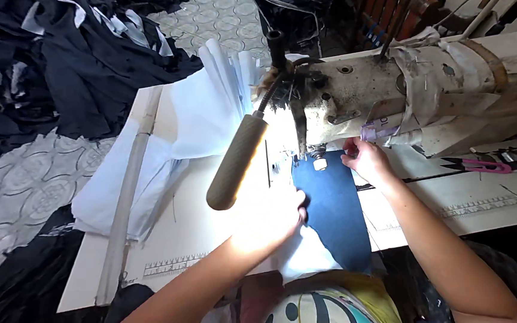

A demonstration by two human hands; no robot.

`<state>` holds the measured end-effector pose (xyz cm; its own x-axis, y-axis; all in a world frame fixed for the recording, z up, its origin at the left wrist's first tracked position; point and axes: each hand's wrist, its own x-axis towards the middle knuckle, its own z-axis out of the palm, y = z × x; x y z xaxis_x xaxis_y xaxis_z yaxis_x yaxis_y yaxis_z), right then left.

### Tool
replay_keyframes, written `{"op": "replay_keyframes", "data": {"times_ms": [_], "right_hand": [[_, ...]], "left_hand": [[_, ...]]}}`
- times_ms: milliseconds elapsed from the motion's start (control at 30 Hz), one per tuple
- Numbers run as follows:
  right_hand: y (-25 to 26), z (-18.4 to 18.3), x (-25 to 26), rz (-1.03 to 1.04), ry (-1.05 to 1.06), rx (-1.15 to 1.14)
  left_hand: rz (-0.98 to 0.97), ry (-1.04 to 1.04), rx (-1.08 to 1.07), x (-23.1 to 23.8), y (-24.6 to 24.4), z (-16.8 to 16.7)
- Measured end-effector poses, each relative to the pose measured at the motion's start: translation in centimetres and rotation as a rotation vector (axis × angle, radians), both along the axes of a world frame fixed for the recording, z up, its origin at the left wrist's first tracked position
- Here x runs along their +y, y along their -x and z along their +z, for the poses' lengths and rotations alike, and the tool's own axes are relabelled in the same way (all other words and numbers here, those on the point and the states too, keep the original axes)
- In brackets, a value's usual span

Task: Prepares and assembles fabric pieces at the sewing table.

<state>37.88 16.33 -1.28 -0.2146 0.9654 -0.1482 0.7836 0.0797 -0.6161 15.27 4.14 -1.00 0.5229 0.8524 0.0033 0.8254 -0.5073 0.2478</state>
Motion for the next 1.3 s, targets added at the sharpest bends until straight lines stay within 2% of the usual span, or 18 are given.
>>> {"op": "replay_keyframes", "data": {"times_ms": [100,167,233,267,333,433,500,600,700,1067,1300], "right_hand": [[-0.2,-0.3,0.0,0.028,-0.085,0.021],[0.2,0.1,-1.8,0.099,-0.149,-0.022],[1.0,0.9,-6.0,0.303,-0.159,-0.094],[1.3,0.8,-9.0,0.408,-0.176,-0.094],[1.5,-1.6,-14.6,0.481,-0.428,-0.057],[-0.2,-6.7,-18.3,0.307,-0.804,-0.088],[-1.9,-9.1,-18.5,0.157,-0.929,-0.104],[-3.8,-11.1,-18.0,0.083,-1.038,-0.011],[-4.5,-12.2,-17.6,0.093,-1.09,0.051],[-5.5,-12.5,-17.2,0.252,-1.148,0.077],[-7.3,-9.6,-17.7,0.379,-0.935,0.013]], "left_hand": [[-0.436,0.167,-0.043,-3.4,0.6,1.0],[-0.523,0.263,-0.17,-4.7,0.6,0.3],[-0.426,0.236,-0.32,-5.3,0.7,-0.7],[-0.331,0.155,-0.389,-5.6,0.6,-1.3],[-0.172,-0.103,-0.431,-6.0,0.0,-2.7],[-0.07,-0.219,-0.372,-6.3,-1.4,-3.5],[-0.077,-0.211,-0.338,-6.2,-2.2,-3.9],[-0.14,-0.287,-0.348,-5.5,-2.6,-4.6],[-0.195,-0.307,-0.373,-5.4,-1.8,-4.8],[-0.17,-0.317,-0.387,-5.6,-2.0,-5.3],[0.135,-0.367,-0.177,-8.4,-1.8,-5.5]]}}
